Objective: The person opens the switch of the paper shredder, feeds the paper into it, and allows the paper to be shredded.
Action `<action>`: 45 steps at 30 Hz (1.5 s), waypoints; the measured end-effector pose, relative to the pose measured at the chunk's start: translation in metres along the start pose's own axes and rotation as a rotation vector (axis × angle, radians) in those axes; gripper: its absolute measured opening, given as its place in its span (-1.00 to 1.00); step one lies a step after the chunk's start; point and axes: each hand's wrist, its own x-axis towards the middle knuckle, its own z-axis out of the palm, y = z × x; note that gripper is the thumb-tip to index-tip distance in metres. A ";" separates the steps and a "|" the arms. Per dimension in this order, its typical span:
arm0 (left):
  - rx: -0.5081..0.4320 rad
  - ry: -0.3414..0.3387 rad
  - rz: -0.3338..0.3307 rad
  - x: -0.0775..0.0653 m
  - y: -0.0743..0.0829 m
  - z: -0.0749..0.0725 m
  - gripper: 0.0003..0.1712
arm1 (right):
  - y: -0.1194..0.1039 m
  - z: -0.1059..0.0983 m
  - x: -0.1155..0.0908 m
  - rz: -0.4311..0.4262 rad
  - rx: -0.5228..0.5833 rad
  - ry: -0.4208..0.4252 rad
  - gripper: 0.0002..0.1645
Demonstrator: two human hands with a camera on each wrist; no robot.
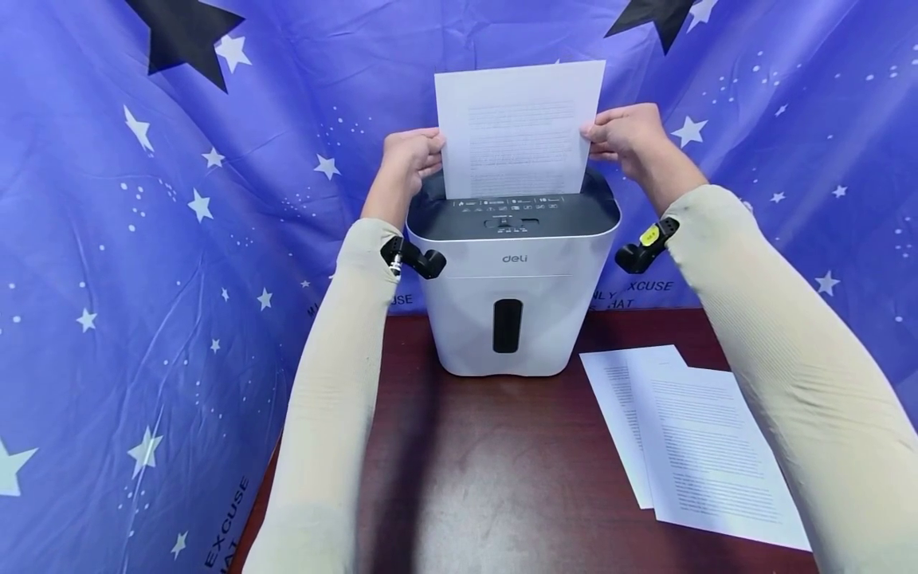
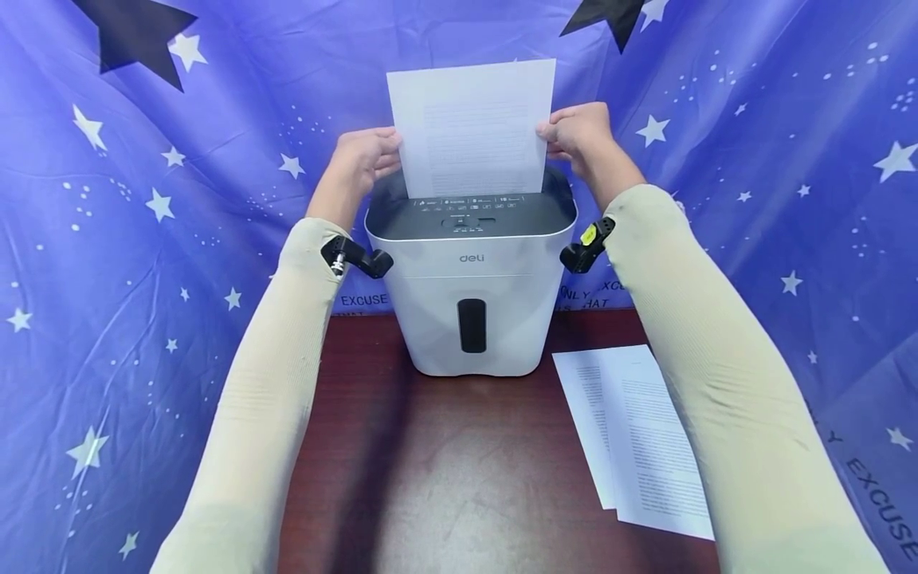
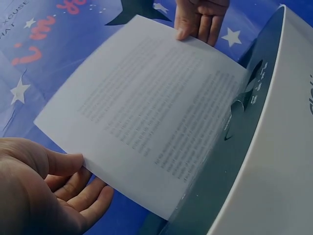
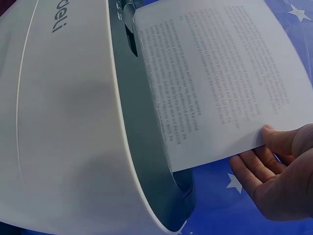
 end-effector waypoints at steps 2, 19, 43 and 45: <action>-0.002 0.003 -0.009 -0.001 0.001 0.000 -0.64 | -0.001 0.001 -0.001 0.006 -0.003 0.001 -0.92; 0.048 0.000 -0.031 0.000 -0.007 0.000 -0.62 | 0.009 0.003 0.003 0.012 -0.063 0.000 -0.86; 0.085 -0.054 -0.078 0.009 -0.018 0.002 -0.67 | 0.024 0.001 0.008 0.030 -0.120 -0.042 -0.69; 0.081 -0.058 -0.081 0.009 -0.018 0.002 -0.65 | 0.024 0.001 0.008 0.035 -0.101 -0.052 -0.69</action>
